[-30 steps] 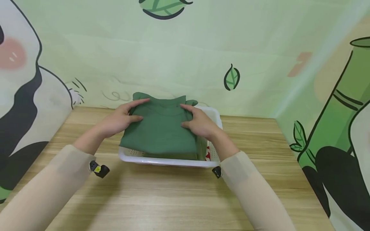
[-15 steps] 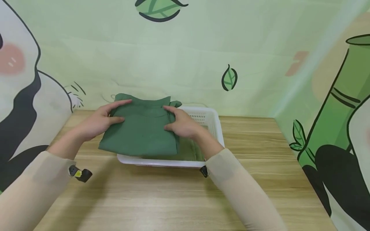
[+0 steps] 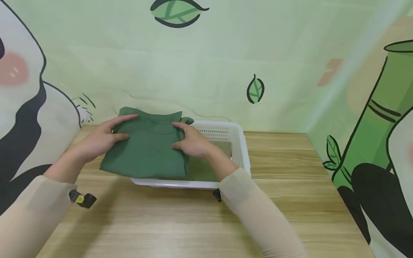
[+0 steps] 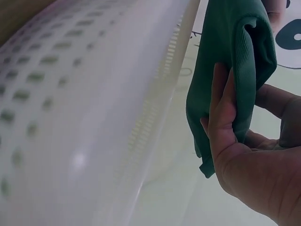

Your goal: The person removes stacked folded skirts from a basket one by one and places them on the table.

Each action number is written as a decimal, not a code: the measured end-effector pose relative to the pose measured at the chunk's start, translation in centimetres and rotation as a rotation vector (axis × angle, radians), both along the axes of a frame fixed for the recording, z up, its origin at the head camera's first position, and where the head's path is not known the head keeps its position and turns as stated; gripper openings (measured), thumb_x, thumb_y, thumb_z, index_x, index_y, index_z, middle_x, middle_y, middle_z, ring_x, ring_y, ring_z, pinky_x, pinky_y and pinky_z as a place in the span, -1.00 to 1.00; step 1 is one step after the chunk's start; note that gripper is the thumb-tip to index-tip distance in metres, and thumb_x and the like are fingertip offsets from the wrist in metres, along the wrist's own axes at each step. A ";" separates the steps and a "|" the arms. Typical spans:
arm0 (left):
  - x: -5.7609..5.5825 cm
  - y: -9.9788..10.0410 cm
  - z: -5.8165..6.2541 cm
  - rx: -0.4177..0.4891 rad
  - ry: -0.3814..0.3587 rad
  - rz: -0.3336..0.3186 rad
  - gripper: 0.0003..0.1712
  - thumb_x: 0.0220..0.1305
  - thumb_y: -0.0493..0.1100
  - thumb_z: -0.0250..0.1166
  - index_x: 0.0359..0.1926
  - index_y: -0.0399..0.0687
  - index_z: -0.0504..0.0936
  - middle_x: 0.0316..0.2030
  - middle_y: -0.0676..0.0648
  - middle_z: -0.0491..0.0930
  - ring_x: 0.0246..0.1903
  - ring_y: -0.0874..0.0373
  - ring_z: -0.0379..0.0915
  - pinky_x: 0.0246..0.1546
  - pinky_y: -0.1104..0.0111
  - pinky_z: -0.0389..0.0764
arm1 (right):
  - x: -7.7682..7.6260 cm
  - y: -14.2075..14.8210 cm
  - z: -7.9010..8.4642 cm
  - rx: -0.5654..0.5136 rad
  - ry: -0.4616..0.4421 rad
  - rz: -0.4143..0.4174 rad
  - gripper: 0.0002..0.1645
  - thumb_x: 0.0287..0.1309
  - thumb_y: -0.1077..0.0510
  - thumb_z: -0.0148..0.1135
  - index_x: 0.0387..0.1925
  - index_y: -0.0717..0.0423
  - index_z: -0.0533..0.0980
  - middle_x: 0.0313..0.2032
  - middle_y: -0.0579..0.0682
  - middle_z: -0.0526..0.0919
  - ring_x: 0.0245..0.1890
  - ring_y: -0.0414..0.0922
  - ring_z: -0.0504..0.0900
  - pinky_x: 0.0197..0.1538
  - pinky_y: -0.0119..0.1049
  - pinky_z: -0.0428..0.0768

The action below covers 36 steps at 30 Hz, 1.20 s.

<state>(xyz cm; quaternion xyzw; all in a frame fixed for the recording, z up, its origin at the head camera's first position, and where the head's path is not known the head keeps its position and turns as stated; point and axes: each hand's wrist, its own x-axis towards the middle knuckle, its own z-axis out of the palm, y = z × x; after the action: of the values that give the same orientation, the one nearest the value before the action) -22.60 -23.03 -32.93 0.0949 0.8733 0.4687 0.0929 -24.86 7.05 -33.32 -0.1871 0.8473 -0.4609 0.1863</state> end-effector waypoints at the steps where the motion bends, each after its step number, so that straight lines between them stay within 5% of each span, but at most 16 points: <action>1: 0.1 -0.2 0.0 -0.004 0.003 0.010 -0.24 0.50 -0.28 0.11 0.60 0.37 0.21 0.67 -0.10 -0.15 0.63 -0.16 -0.23 0.53 -0.26 0.02 | 0.0 -0.2 -0.1 -0.005 0.003 -0.006 -0.13 0.34 0.23 0.32 0.58 -0.13 0.22 0.60 0.07 0.15 0.63 0.03 0.07 0.62 0.05 0.13; 20: 2.3 -5.8 -0.4 -0.064 0.061 0.153 -0.28 0.53 -0.30 0.09 0.60 0.26 0.24 0.66 -0.19 -0.11 0.54 -0.36 0.01 0.32 -0.40 0.29 | 1.1 -6.6 -1.2 -0.089 0.009 0.013 -0.29 0.35 0.18 0.27 0.50 -0.10 0.37 0.55 0.08 0.28 0.56 0.01 0.24 0.51 0.02 0.35; 29: 2.2 -7.7 -1.4 -0.083 0.022 0.206 -0.28 0.57 -0.24 0.05 0.63 0.28 0.15 0.67 -0.22 -0.24 0.52 -0.46 -0.03 0.26 -0.50 0.25 | 1.5 -8.5 -1.7 -0.068 0.021 0.060 -0.24 0.30 0.19 0.29 0.51 -0.04 0.36 0.52 0.07 0.34 0.27 -0.06 0.41 0.37 -0.16 0.43; 36: 2.3 -8.4 -2.0 -0.070 0.036 0.214 -0.28 0.55 -0.28 0.06 0.63 0.20 0.17 0.66 -0.24 -0.19 0.57 -0.42 -0.12 0.32 -0.47 0.19 | 1.2 -9.3 -2.4 0.000 0.143 0.146 -0.17 0.24 0.19 0.31 0.53 0.09 0.32 0.50 0.12 0.37 0.49 -0.10 0.34 0.46 -0.26 0.39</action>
<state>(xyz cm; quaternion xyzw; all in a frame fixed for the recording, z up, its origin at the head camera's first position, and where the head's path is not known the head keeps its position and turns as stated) -20.26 -31.42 -34.94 0.0064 0.8958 0.4435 0.0298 -23.65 -2.21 -35.70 -0.2809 0.8425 -0.4315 0.1585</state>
